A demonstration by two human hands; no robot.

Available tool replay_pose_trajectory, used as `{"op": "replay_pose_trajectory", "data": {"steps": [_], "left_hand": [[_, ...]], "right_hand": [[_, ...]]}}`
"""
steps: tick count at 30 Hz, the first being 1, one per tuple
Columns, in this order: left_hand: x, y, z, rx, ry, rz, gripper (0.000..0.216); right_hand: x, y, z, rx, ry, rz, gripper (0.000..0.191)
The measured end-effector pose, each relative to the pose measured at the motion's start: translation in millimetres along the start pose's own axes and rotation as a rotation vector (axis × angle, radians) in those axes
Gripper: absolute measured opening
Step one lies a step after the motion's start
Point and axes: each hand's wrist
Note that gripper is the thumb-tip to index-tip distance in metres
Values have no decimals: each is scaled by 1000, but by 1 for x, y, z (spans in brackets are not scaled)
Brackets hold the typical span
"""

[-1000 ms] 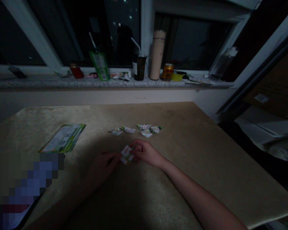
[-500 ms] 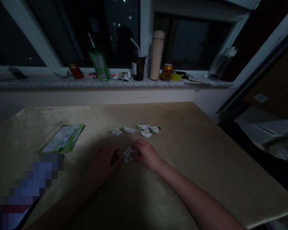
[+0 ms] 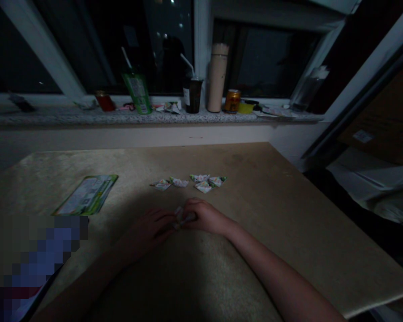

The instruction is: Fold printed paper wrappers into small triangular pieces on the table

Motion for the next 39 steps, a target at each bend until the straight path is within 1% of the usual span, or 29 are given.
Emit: {"op": "replay_pose_trajectory", "data": {"steps": [4,7,11,15,17,20,22,24,28,30,33,39], "left_hand": [[0,-8,3,13,-20,-82,21],[1,-11,6,22,-16,-138,20],[4,-9,8,34,4,-170,18],[4,-7,8,62,46,-187,20],[2,-8,6,81,84,-157,19],[0,-10,4,134,142,-17,15],[0,-12,4,177,148,63,13],[-1,-13,5,207,136,87,13],[-5,-14,6,246,123,93,17],[-7,-15,7,259,119,96,17],[-8,-14,9,275,111,105,17],[-11,-8,13,323,105,160,20]], "right_hand": [[-4,5,4,14,7,59,16],[-5,6,4,4,5,91,14],[-3,5,4,-23,-28,135,14],[-2,4,4,-33,-50,142,20],[-2,4,5,-26,-32,126,24],[-5,4,7,-16,8,78,26],[-8,3,8,-25,35,15,27],[-12,2,7,-41,85,-101,27],[-19,-6,6,-95,262,-485,26],[-22,-10,6,-125,294,-622,25],[-24,-12,7,-135,275,-726,25],[-27,-6,13,-99,213,-839,20]]}}
Point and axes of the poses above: each hand's wrist, its own z-axis towards the middle knuckle, its own x-axis out of the back of the hand, y = z × x, and after that the axes turned 15 degrees about -x, right-handed
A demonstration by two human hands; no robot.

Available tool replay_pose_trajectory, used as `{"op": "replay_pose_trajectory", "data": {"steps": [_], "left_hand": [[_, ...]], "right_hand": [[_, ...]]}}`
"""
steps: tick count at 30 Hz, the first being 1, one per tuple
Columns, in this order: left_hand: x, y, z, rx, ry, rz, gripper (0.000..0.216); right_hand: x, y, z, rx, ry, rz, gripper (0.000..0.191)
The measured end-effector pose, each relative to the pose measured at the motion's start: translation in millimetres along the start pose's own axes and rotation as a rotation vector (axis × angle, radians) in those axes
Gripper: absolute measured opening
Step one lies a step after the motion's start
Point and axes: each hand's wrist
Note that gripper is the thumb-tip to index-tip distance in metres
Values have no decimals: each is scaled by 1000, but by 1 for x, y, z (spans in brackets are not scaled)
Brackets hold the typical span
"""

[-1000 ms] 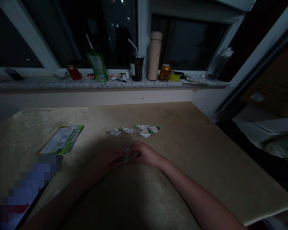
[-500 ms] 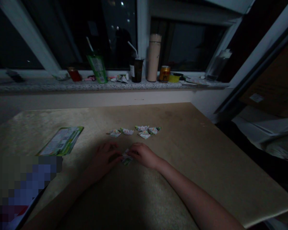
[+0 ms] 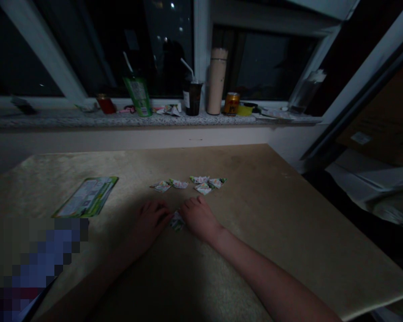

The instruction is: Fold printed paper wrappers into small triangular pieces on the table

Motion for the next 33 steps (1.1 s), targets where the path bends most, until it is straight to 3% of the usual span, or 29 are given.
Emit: {"op": "replay_pose_trajectory", "data": {"steps": [8,24,33], "left_hand": [[0,9,1,44,0,90,17],[-1,12,3,83,4,217,21],[0,10,2,98,18,208,17]], "right_hand": [[4,-1,1,63,-40,-113,10],[5,1,7,97,-88,-132,16],[7,-4,3,-22,-46,-117,20]]}}
Point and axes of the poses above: each hand's wrist, its own z-axis towards the middle knuckle, its own x-axis out of the back of the hand, y = z × x, and after that the axes turned 15 degrees about -x, right-handed
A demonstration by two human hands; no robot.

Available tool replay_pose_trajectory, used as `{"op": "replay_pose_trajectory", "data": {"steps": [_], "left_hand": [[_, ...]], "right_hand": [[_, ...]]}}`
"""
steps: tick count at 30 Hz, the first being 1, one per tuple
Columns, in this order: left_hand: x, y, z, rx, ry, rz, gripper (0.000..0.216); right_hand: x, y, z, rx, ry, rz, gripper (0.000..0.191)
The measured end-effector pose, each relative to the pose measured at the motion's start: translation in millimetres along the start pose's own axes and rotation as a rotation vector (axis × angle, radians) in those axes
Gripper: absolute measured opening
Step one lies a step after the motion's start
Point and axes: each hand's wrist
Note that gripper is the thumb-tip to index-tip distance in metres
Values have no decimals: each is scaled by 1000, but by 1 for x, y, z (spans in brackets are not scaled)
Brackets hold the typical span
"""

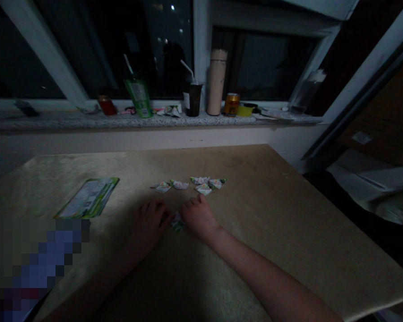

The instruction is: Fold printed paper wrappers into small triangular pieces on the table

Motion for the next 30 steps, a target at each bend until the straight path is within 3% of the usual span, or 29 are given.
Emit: {"op": "replay_pose_trajectory", "data": {"steps": [4,8,15,24,30], "left_hand": [[-3,-2,-1,40,16,-19,20],[-8,-7,-2,57,16,-70,20],[0,-16,-4,36,-37,-219,17],[2,-23,-1,108,-103,-326,44],[9,-22,1,107,-130,-353,37]], "right_hand": [[2,-3,-3,-48,24,-6,22],[3,-3,-4,-28,44,-22,12],[0,-1,-1,26,6,-18,10],[-3,2,0,37,1,10,10],[-3,2,0,38,3,20,9]]}}
Point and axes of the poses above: each hand's wrist, its own z-axis towards the middle knuckle, its own x-axis out of the back of the hand, y = z × x, and after that the axes turned 15 degrees about -x, right-handed
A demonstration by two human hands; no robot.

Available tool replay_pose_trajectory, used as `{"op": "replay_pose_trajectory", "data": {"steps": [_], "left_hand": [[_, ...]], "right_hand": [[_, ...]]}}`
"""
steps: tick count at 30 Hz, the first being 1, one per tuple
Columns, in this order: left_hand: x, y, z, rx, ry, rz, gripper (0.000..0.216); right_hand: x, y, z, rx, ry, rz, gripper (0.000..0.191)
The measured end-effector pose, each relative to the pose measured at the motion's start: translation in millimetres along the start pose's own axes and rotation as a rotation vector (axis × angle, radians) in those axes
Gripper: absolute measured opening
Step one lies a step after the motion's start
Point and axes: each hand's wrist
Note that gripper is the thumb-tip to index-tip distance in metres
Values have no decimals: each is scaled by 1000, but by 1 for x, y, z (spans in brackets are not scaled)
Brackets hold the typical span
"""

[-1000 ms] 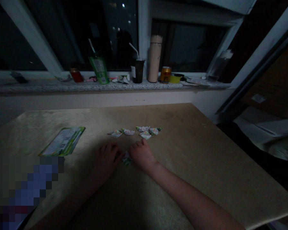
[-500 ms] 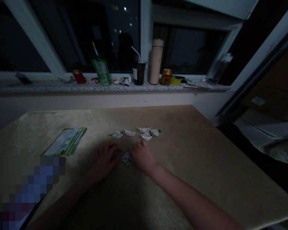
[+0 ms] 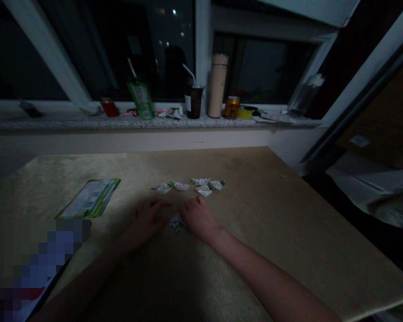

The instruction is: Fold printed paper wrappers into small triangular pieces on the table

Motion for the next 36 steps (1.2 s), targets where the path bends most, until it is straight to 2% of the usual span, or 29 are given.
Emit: {"op": "replay_pose_trajectory", "data": {"steps": [8,20,26,28,32,36], "left_hand": [[5,-1,-1,-36,-20,-28,40],[-4,4,1,-31,31,46,17],[-6,14,-3,-46,72,105,18],[-9,26,-12,-84,86,124,23],[-23,49,-36,-321,67,225,38],[-38,55,-50,-367,70,295,57]], "right_hand": [[0,0,1,-9,-8,5,10],[3,0,1,-15,-39,18,10],[2,0,2,14,-48,-14,10],[1,0,2,15,-43,-20,11],[0,0,2,23,-32,-3,13],[0,1,2,27,-26,-18,11]]}}
Point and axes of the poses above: each hand's wrist, its own z-axis towards the middle knuckle, its own x-axis out of the back of the hand, y = z × x, and after that the axes turned 15 degrees about -x, right-handed
